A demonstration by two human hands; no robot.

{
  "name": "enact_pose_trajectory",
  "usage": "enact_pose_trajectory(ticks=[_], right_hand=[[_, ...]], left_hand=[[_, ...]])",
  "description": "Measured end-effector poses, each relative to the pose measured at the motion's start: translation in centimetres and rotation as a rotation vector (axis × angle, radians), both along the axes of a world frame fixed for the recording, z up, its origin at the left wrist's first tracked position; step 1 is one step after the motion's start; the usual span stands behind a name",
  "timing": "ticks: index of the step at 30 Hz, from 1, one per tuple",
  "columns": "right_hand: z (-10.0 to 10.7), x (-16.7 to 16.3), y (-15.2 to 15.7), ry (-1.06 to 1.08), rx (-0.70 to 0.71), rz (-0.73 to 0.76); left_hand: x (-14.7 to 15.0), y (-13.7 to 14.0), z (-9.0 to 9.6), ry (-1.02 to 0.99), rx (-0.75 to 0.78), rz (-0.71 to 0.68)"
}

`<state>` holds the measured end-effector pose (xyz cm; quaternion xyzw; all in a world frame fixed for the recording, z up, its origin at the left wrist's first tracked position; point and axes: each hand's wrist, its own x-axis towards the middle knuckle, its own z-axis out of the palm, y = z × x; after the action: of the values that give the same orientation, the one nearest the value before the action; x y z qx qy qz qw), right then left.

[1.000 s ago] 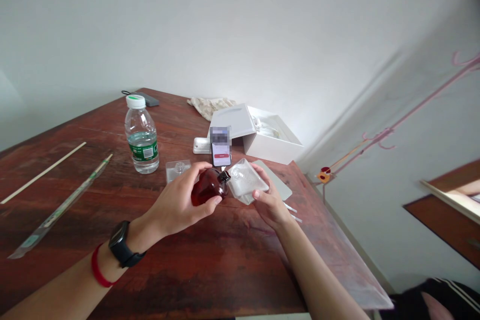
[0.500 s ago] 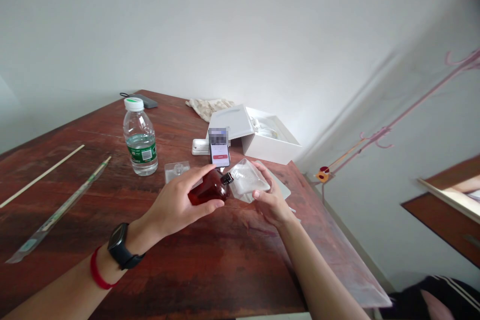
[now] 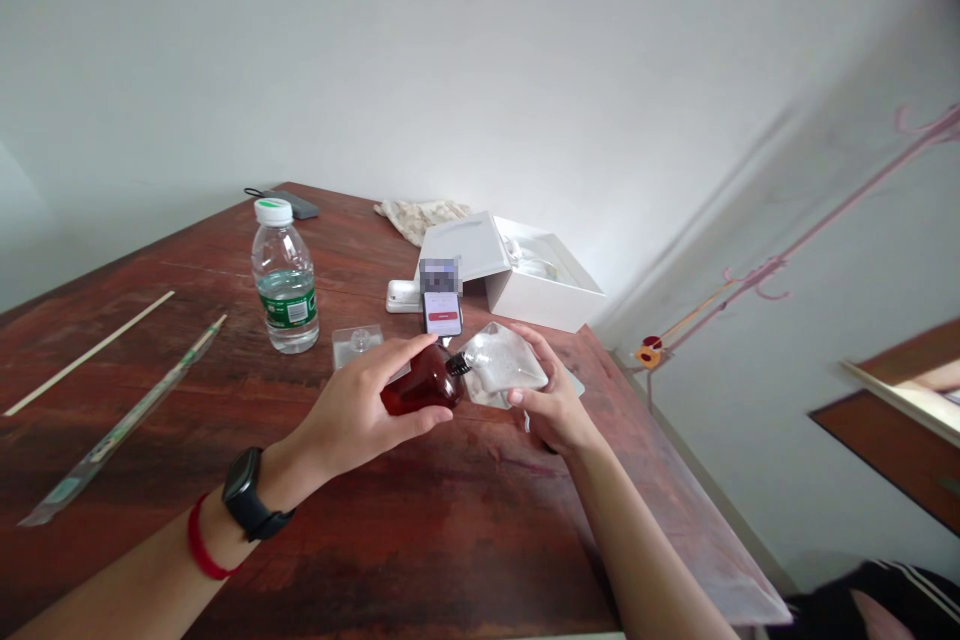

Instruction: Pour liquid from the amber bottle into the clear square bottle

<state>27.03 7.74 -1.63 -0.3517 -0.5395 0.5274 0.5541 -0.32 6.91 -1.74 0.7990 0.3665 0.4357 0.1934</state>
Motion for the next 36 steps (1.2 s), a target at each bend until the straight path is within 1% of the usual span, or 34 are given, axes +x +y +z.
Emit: enact_pose_trajectory(ticks=[5, 10, 19, 28, 32, 36], right_hand=[[0.15, 0.18, -0.02, -0.042, 0.031, -0.014], [-0.21, 0.23, 0.03, -0.06, 0.019, -0.041], [-0.54, 0.38, 0.11, -0.038, -0.002, -0.037], [-0.18, 0.35, 0.02, -0.073, -0.005, -0.042], [-0.07, 0.38, 0.02, -0.088, 0.023, -0.055], [0.01, 0.3, -0.05, -0.073, 0.014, -0.051]], left_hand=[[0.06, -0.13, -0.05, -0.018, -0.026, -0.012], [0.11, -0.17, -0.03, -0.026, -0.042, -0.009], [0.13, -0.15, 0.06, -0.031, -0.053, -0.013], [0.17, -0.18, 0.11, -0.024, -0.054, -0.016], [0.21, -0.18, -0.04, -0.023, -0.059, -0.013], [0.26, -0.22, -0.14, -0.028, -0.071, -0.025]])
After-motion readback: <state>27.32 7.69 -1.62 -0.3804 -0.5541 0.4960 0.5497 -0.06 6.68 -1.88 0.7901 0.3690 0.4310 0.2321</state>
